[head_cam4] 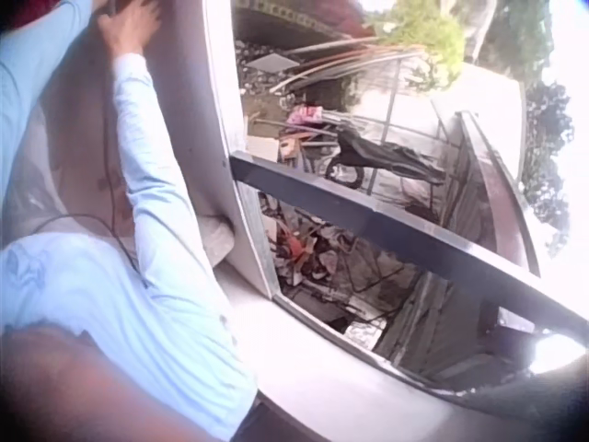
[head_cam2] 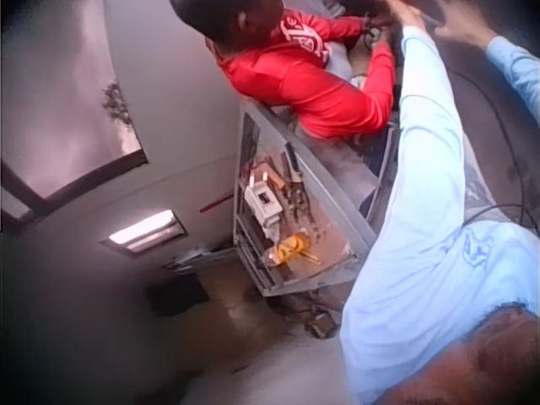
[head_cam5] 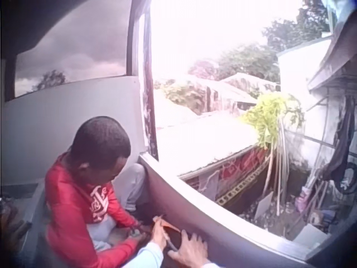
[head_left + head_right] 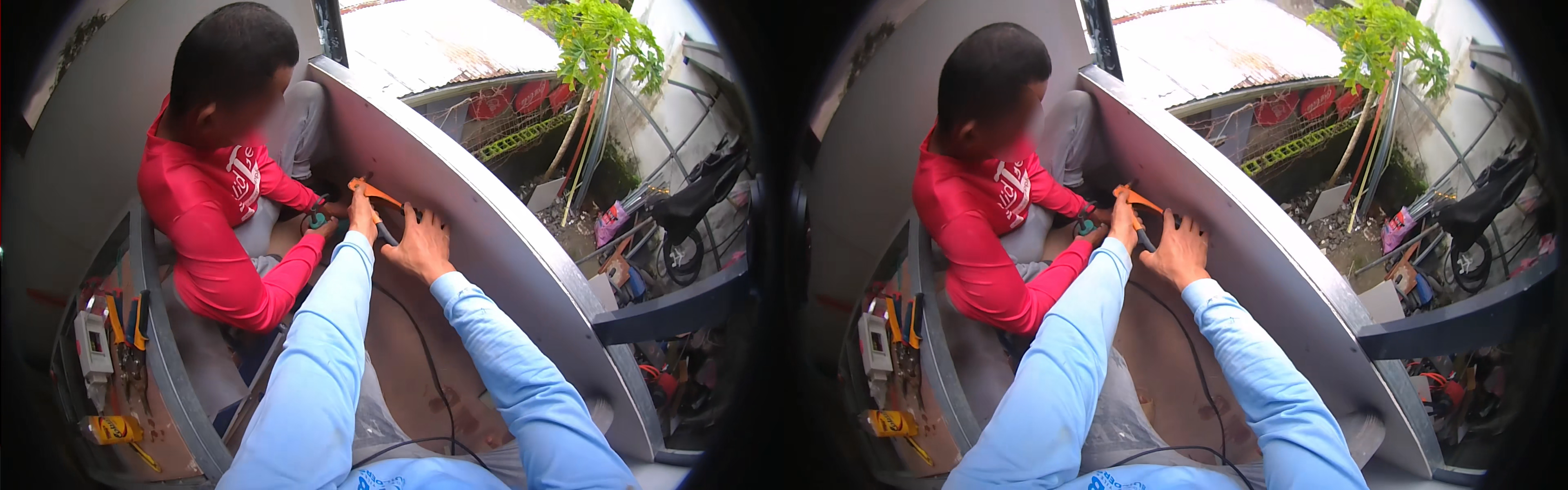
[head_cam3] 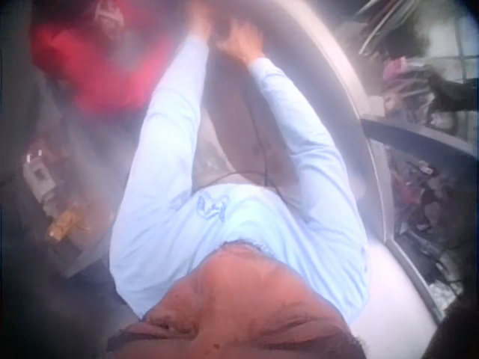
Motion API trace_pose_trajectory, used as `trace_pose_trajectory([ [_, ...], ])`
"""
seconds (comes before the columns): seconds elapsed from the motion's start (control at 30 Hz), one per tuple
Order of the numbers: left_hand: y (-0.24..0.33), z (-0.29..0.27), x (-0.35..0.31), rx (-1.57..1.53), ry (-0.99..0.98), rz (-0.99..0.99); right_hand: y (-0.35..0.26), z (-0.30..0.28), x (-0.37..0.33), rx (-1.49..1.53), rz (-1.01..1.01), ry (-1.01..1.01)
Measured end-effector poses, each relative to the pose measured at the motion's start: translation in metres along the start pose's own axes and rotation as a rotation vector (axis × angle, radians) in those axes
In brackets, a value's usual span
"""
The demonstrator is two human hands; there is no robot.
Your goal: The person loads rivets into a rivet gun and fastens panels to a frame alongside a coworker drilling holes, before handing off the rivet gun.
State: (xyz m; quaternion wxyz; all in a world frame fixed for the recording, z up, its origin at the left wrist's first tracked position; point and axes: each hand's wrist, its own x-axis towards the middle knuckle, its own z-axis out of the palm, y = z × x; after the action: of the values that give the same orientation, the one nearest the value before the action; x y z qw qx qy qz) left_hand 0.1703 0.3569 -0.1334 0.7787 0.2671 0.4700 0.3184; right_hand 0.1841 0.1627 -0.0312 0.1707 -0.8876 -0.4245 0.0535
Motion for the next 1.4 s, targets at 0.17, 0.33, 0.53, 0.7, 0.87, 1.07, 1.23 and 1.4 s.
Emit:
trace_pose_trajectory([
  [0.17,-0.006,-0.004,0.039,-0.020,-0.066,0.094,-0.008,0.018,0.031,-0.030,0.038,-0.046],
  [0.33,-0.005,-0.006,0.054,-0.029,-0.056,0.127,-0.022,0.026,0.044,-0.077,0.058,-0.045],
  [0.53,-0.006,-0.004,0.046,0.001,-0.091,0.099,-0.019,0.031,0.047,-0.114,0.082,-0.027],
  [0.7,-0.010,-0.014,0.059,0.058,-0.108,0.155,-0.017,0.032,0.041,-0.052,0.071,-0.015],
  [0.87,-0.004,-0.015,0.067,0.117,-0.132,0.122,-0.020,0.047,0.044,-0.005,0.155,-0.085],
  [1.07,0.007,-0.018,0.072,0.186,-0.173,0.105,-0.024,0.072,0.045,-0.056,0.221,0.000],
  [1.23,0.004,-0.010,0.068,0.176,-0.204,0.080,-0.027,0.070,0.052,-0.080,0.242,0.023],
  [1.4,0.019,-0.027,0.082,0.164,-0.248,0.096,-0.039,0.057,0.070,-0.173,0.159,-0.139],
])
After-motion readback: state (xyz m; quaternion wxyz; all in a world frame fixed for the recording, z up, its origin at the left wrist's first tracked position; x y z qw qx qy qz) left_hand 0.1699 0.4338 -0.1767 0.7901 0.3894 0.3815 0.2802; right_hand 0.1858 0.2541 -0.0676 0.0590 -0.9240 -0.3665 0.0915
